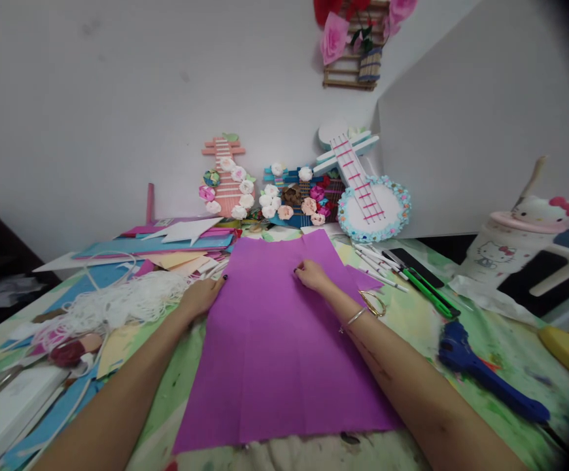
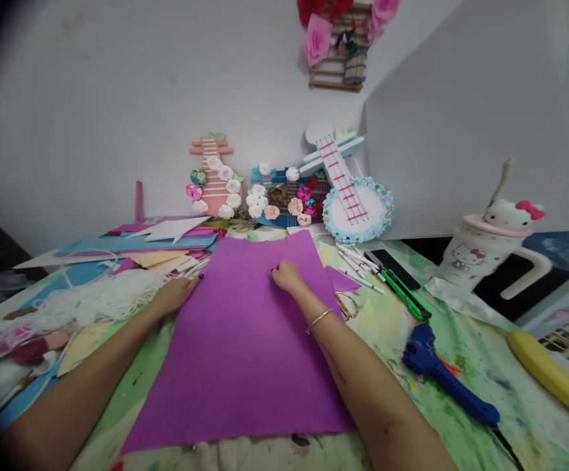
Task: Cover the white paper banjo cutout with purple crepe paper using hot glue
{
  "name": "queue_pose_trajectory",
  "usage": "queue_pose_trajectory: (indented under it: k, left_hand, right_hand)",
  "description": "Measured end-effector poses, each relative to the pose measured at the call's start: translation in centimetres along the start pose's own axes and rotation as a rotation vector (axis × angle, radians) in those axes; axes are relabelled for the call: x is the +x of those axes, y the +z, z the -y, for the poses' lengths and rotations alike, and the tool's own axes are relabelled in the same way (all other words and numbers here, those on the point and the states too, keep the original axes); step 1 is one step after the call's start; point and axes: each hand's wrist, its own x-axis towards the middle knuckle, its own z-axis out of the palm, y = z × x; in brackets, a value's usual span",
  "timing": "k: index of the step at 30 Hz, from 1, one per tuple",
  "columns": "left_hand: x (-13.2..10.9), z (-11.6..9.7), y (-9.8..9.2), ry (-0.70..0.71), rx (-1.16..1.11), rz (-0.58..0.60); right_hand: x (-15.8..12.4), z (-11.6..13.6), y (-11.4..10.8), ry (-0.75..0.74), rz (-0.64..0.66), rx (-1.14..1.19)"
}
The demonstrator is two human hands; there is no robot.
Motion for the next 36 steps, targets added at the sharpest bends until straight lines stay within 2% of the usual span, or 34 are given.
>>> queue_pose_trajectory:
  k: [8,15,19,24,30,36]
  left_hand:
    - [0.0,-0.1,0.0,0.005,0.007,0.001]
    - [0.1,0.1,0.1,0.014,0.005,0.006]
    - [0.1,0.2,0.2,0.016,0.003,0.009]
    - [0.2,0.2,0.3,0.007,0.010,0.002]
    - [0.3,0.2,0.3,0.028,0.002,-0.002]
    - [0.3,0.6,-0.4,0.071,-0.005,-0.038]
  right_hand:
    - [0.8,-1.4,-0.5,0.041,-0.008,0.034]
    - [1.2,-4.1,-3.3,0.157,-0.048,-0.045]
    - [1.3,-4.7,-4.2,0.219,-0.119,-0.078]
    - [0.7,-4.4,-4.0,0.353,-0.230,-0.096]
    - [0.3,-4.4,-4.1,0.435,-0.265,-0.027]
    - [1.2,-5.9,-5.4,0.441,-0.247,0.136]
